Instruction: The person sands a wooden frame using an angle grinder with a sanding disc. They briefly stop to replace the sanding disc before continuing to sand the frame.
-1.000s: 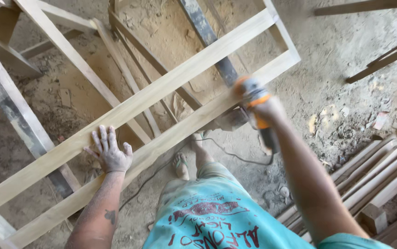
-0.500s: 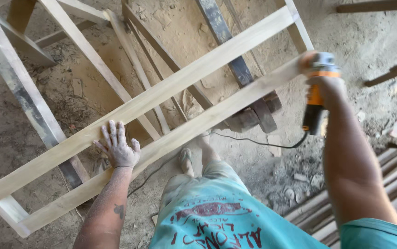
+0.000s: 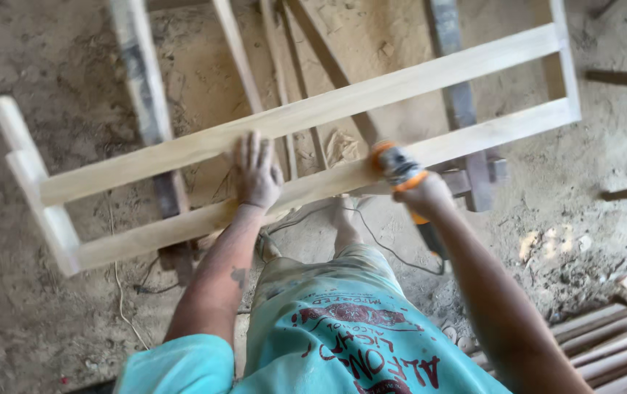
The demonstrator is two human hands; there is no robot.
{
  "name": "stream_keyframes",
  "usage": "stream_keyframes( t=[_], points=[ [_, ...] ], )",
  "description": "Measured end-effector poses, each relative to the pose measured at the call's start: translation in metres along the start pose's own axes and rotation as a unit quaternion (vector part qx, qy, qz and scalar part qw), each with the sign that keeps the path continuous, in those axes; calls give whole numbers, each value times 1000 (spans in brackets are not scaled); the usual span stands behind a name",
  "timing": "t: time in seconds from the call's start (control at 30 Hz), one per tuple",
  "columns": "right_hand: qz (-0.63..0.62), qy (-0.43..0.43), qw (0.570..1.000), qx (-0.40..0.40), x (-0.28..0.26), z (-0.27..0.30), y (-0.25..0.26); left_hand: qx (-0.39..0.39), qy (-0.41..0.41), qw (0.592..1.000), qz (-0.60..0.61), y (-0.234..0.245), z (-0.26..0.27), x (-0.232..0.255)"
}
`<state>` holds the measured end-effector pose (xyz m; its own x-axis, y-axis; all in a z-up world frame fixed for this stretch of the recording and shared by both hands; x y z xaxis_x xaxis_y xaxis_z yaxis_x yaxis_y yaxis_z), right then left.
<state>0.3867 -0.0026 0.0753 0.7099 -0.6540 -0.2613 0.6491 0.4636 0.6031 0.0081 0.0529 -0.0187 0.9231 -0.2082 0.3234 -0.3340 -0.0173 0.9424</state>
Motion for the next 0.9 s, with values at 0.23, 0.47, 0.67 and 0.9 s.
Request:
stream_keyframes(
  t=[0.23,0.47,0.67,0.9],
  points=[
    [73,151,985,-51,-137,57,-156,17,137,990,-18,41,122,-92],
    [212,177,956,-103,-245,69,-261,91,360,928,-19,94,275,-221],
    [295,326,890,-122,-358,104,-348,125,524,833,131,54,404,-232],
    [352,413,824,-165,-465,133,-450,58,617,757,206,2,525,-144]
  ],
)
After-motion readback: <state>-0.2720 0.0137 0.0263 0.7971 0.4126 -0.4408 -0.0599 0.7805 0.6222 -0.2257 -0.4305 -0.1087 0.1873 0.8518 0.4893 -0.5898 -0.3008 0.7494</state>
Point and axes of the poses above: each hand's wrist, its own z-axis away from the middle knuckle, its own y-axis out of the back of the hand, x = y × z, the point moved 5 cm from there along -z, towards the middle knuckle, and after that the axes turned 3 degrees about -x, right-handed, at the moved point
